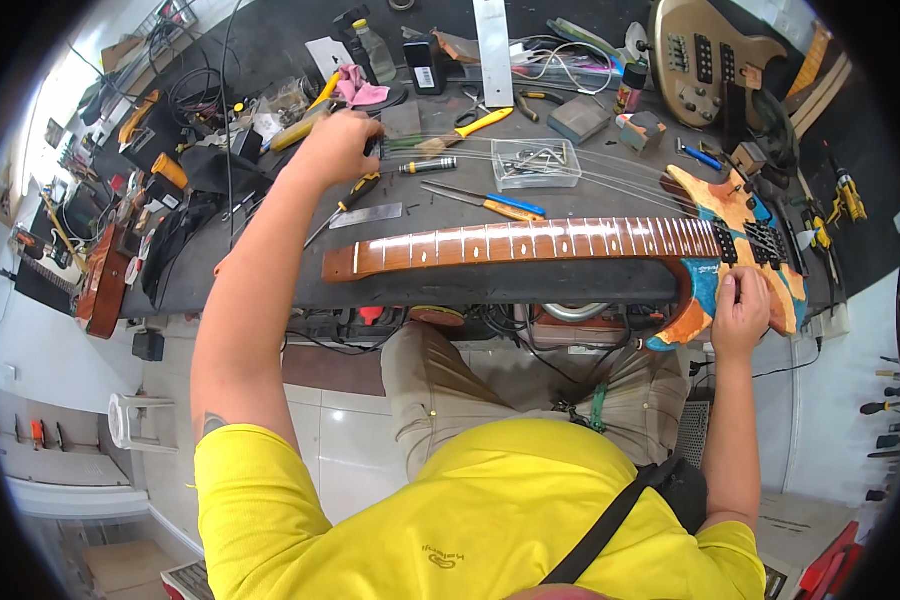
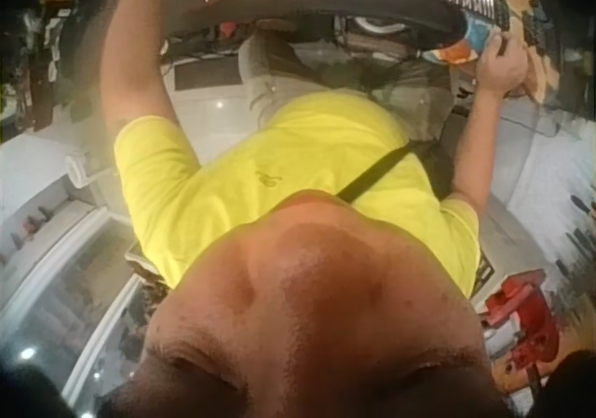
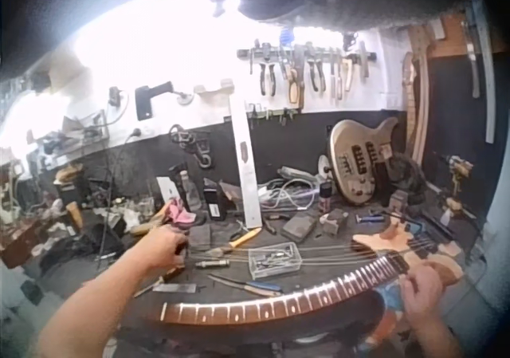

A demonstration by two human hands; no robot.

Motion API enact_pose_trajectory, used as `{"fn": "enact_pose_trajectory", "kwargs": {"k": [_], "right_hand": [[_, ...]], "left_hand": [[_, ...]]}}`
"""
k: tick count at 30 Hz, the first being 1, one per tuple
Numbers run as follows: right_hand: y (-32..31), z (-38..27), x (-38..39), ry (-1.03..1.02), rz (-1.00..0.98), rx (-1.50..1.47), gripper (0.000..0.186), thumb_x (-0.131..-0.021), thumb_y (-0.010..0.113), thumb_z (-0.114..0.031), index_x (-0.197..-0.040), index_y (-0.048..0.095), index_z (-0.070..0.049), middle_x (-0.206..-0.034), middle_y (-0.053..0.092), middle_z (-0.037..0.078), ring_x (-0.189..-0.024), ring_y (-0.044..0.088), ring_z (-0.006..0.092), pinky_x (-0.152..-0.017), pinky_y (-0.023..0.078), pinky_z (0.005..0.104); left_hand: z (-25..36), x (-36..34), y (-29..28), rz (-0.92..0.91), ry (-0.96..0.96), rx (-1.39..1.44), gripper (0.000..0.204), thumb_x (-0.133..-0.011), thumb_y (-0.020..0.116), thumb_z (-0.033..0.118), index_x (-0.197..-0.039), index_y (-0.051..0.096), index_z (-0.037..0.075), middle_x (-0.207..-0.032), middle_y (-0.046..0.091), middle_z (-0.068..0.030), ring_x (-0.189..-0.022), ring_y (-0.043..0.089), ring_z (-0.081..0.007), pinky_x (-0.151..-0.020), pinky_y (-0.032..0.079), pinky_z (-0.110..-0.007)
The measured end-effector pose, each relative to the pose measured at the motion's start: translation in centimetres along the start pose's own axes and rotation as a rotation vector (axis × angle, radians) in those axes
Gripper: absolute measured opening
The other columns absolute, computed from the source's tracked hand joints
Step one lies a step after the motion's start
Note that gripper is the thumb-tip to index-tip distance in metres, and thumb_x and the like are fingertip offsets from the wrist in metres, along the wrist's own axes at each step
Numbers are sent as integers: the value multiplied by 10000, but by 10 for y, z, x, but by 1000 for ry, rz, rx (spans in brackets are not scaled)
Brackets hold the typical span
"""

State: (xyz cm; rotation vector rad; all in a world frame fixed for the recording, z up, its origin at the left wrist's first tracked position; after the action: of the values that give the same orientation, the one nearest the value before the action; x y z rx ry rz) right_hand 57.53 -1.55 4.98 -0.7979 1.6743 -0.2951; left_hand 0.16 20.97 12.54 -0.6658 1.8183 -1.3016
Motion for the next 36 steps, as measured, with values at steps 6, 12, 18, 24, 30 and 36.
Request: {"fn": "enact_pose_trajectory", "kwargs": {"k": [6, 12, 18, 24, 30, 36], "right_hand": [[5, 11, 5, 1, -26, 4, 130, -1033, 634, -131, -954, 645, -28, -911, 666, 147, -894, 632, 371, -822, 475, 468], [1, 14, 2, 92, -83, -34, 126, -1052, 674, -114, -988, 656, -8, -907, 639, 84, -827, 595, 243, -779, 492, 376], [-1, -122, -39, -182, -207, -405, 52, -1005, 681, -23, -956, 666, -14, -884, 606, 82, -819, 586, 220, -761, 482, 338], [69, -290, -45, -703, -504, -586, 266, -825, 819, -126, -1048, 686, -65, -1078, 676, 110, -1060, 660, 340, -961, 517, 477], [132, -361, -42, -708, -399, -666, 270, -853, 793, -104, -1108, 718, -59, -1107, 713, 113, -1086, 691, 339, -973, 535, 488], [155, -369, -32, -717, -564, -605, 263, -860, 775, -82, -1122, 767, -88, -1052, 758, 83, -1057, 715, 332, -947, 573, 474]], "left_hand": [[36, 17, -53, -31, 15, -125, 403, -714, 816, 241, -1071, 792, 55, -1072, 767, -107, -1162, 688, -320, -1062, 471, -501], [62, 95, -94, -25, 53, -1, 415, -648, 767, 211, -1025, 786, 38, -970, 750, -101, -1157, 657, -299, -1087, 393, -478], [76, 134, -77, -100, -11, 320, 420, -673, 805, 118, -1073, 788, -10, -982, 741, -122, -945, 709, -320, -875, 557, -424], [76, 147, -64, -226, -199, 447, 433, -704, 798, 38, -1131, 795, -35, -1031, 751, -143, -878, 724, -296, -741, 597, -373], [65, 144, -55, -148, -153, 527, 419, -716, 793, 28, -1127, 798, -49, -961, 729, -120, -793, 683, -247, -698, 574, -348], [62, 147, -47, -118, -113, 515, 405, -722, 808, 48, -1116, 813, -44, -954, 732, -119, -749, 684, -230, -677, 568, -345]]}}
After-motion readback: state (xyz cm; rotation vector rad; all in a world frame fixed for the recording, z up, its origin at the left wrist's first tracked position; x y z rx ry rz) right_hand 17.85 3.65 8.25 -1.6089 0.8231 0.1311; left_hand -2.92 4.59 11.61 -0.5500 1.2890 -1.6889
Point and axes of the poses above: each hand's wrist, its own x-axis away from the middle knuckle, its own y-axis out of the palm, z = x × y, the point moved 4 cm from there along -x, towards the middle knuckle
